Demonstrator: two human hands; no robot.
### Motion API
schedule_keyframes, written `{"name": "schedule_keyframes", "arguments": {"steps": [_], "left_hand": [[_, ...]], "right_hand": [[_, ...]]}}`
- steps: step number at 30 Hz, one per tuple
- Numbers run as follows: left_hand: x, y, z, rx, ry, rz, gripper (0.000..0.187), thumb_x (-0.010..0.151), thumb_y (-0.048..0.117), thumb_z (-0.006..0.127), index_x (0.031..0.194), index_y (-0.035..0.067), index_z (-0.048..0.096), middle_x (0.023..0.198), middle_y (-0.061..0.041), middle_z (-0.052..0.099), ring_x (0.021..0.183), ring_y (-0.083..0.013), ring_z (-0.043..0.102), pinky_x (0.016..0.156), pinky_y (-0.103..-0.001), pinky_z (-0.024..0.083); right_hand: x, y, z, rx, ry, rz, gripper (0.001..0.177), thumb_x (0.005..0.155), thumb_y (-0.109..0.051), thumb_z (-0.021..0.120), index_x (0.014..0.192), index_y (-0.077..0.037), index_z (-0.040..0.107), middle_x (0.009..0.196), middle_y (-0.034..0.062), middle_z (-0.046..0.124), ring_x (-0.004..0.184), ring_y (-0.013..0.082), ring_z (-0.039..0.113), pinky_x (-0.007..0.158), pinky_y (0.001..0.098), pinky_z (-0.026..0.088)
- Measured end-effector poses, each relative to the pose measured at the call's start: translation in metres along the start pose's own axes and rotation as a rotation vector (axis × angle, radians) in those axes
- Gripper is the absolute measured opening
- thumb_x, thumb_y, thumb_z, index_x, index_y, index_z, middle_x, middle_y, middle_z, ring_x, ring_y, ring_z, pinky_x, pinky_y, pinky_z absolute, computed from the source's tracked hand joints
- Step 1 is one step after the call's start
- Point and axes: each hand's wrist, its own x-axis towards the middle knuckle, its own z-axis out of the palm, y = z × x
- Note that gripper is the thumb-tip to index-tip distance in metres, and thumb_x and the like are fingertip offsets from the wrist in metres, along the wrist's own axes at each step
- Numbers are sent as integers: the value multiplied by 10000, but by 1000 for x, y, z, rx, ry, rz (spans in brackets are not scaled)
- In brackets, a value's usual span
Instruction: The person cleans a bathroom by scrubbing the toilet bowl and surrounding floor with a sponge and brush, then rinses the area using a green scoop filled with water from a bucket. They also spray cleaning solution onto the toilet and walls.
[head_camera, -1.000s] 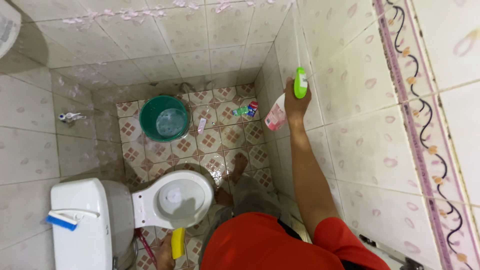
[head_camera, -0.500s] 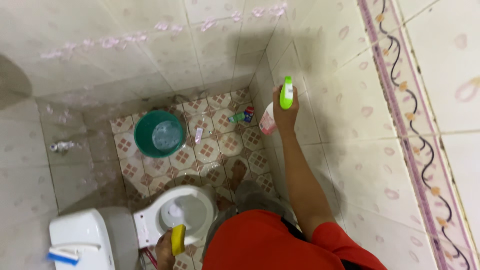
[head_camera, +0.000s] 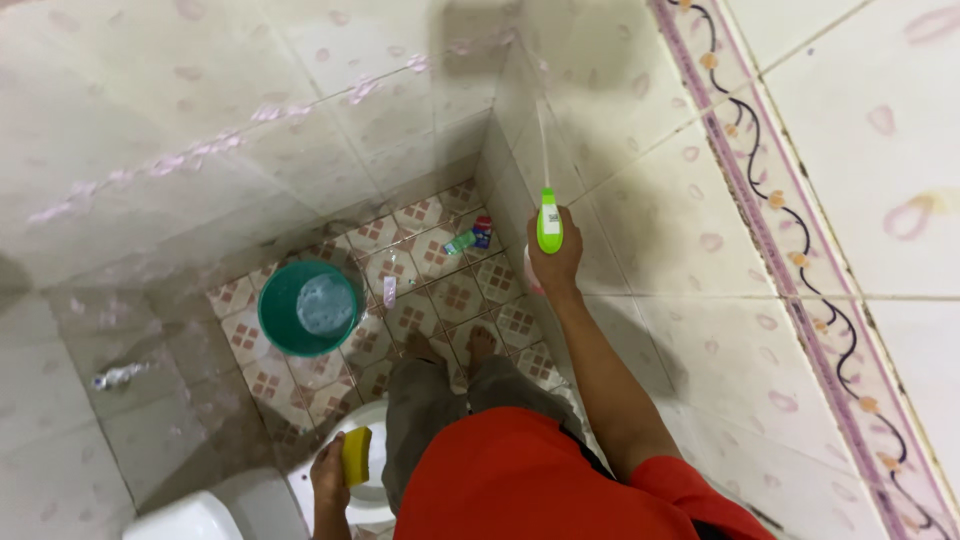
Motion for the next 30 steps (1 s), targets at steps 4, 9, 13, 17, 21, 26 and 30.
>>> {"name": "schedule_keyframes", "arguments": {"steps": [4,9,13,17,21,26,30], "left_hand": [[39,36,6,102,0,-42,583,948,329,699,1356,-71,586,1218,-204,661,1043,-280,647,874,-380,529],[90,92,17,394,-29,-127,566,977,366,680,1359,-42,593,1220,-193,650,1035,-281,635,867,-372,515],[138,149,26,376,-161,31,540,951,336,721,1303,-63,631,1163,-169,671,989,-257,641,830,-357,519],[176,195,45,353,-237,112,520,929,323,748,1266,-62,653,1121,-146,682,955,-231,644,804,-346,523],[207,224,52,410,-231,116,535,921,354,754,1280,-25,634,1127,-124,680,948,-210,658,801,-322,536],[211,218,78,419,-492,37,530,891,372,733,1275,14,666,1083,-137,706,859,-232,683,707,-354,555],[163,194,140,391,-871,-47,538,881,422,713,1272,55,672,1102,-112,710,892,-212,703,713,-337,576]], "right_hand": [[-9,-1,4,-119,13,89,187,944,-180,751,992,-53,623,779,128,679,716,292,673,659,409,510],[-23,-12,11,-116,92,-34,187,947,-189,741,1015,-52,633,825,170,695,769,350,690,682,441,530],[-37,-16,20,-284,141,123,207,941,-188,778,978,-44,634,760,177,676,727,368,667,664,451,508],[-42,-30,34,-228,198,46,224,938,-184,759,1037,-28,632,820,162,684,736,304,668,681,391,522],[-46,-31,52,-135,182,284,223,956,-229,764,975,-40,646,754,93,656,673,177,600,659,331,519],[-41,-37,76,-1,120,333,207,969,-210,756,1018,-34,659,830,43,657,751,120,591,714,299,514],[-31,-49,88,175,1,219,281,951,-200,732,1152,-36,625,1013,14,679,881,99,613,806,275,518]]}}
